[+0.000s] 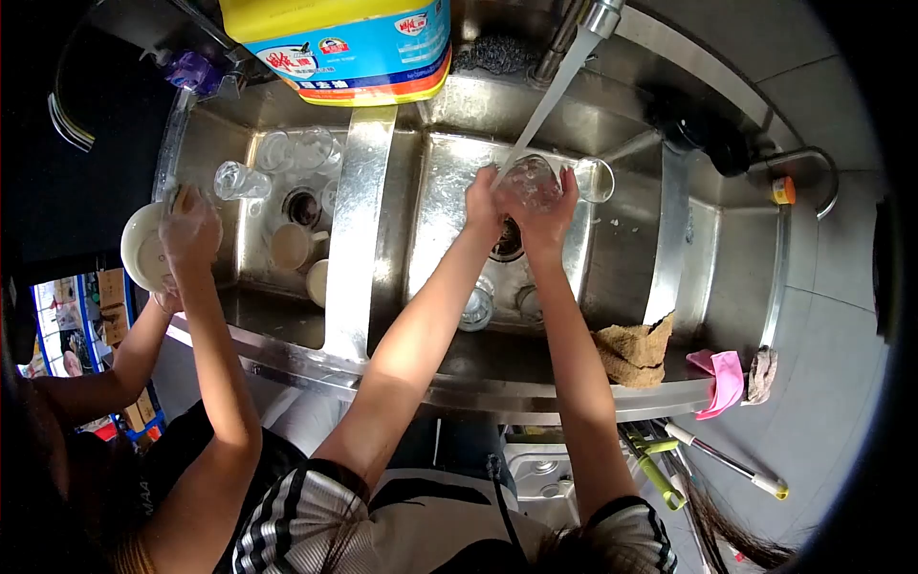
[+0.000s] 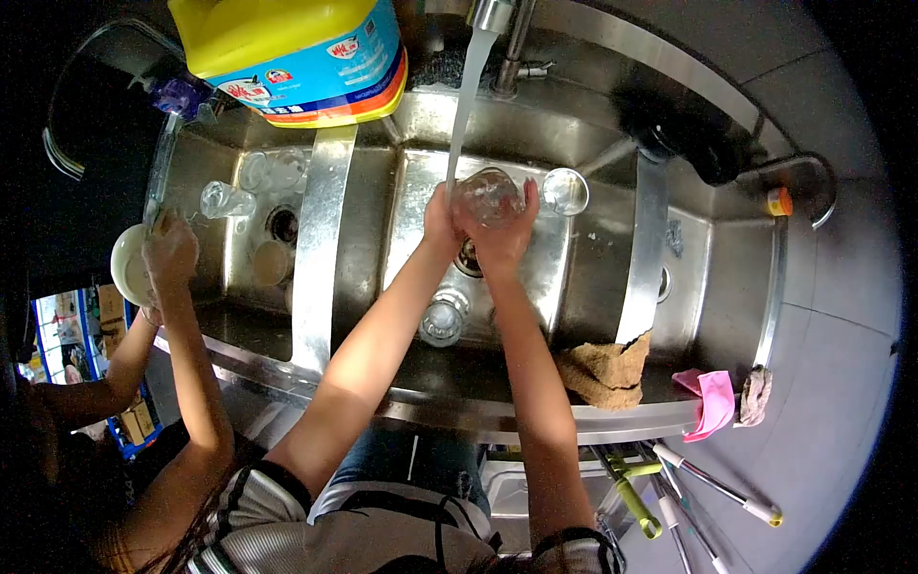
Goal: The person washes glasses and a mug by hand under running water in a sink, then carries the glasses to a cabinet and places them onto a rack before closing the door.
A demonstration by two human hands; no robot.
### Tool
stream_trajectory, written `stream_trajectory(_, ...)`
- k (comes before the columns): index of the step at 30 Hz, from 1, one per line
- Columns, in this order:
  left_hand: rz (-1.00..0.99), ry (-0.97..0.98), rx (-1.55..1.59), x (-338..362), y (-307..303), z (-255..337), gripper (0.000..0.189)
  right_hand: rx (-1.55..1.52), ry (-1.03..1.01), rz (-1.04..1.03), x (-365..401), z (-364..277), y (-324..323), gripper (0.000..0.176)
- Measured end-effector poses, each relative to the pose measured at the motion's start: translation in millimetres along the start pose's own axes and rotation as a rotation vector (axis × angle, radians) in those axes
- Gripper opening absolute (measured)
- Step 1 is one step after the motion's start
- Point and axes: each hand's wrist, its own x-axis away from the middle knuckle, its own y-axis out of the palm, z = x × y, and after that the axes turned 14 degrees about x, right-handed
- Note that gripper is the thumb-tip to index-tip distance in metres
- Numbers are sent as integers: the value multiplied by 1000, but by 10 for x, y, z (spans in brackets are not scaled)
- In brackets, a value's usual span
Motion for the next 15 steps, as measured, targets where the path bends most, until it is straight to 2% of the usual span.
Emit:
stream_trajectory(1,1,-1,-2,-11,-4,-5,22,-1,2,1,17,19,11,100)
stream_trajectory(3,-4,232,-214,-17,-2,-26,19,-280,388,-73,70,61,21,95)
stream_trajectory(5,-18,256,-192,5,-48,-25,15,-375,411,-91,86,91,91,88)
stream_trajectory(7,-102,541,-234,-51,-225,-12,17,-483,433,-105,93,165,212,81)
stream_trajectory(9,-77,528,-232,56,-348,64,18,-780,487,-210,105,236,349,63)
stream_trajectory(10,-46,524,-379,154,-380,137,16,-791,478,-248,149,175,358,42)
stream_trajectory(11,-11,518,-526,260,-406,183,15,-801,482,-244,155,120,353,42)
stream_trajectory(12,36,538,-568,416,-357,220,15,-930,588,-363,155,90,334,38)
stream_trajectory(13,34,671,-660,484,-380,255,16,-1056,692,-485,152,94,314,34)
stream_trajectory(14,24,685,-623,577,-414,276,16,-1054,657,-586,153,285,356,32)
stream_trajectory(15,15,698,-584,737,-336,343,16,-1054,659,-582,151,223,335,32)
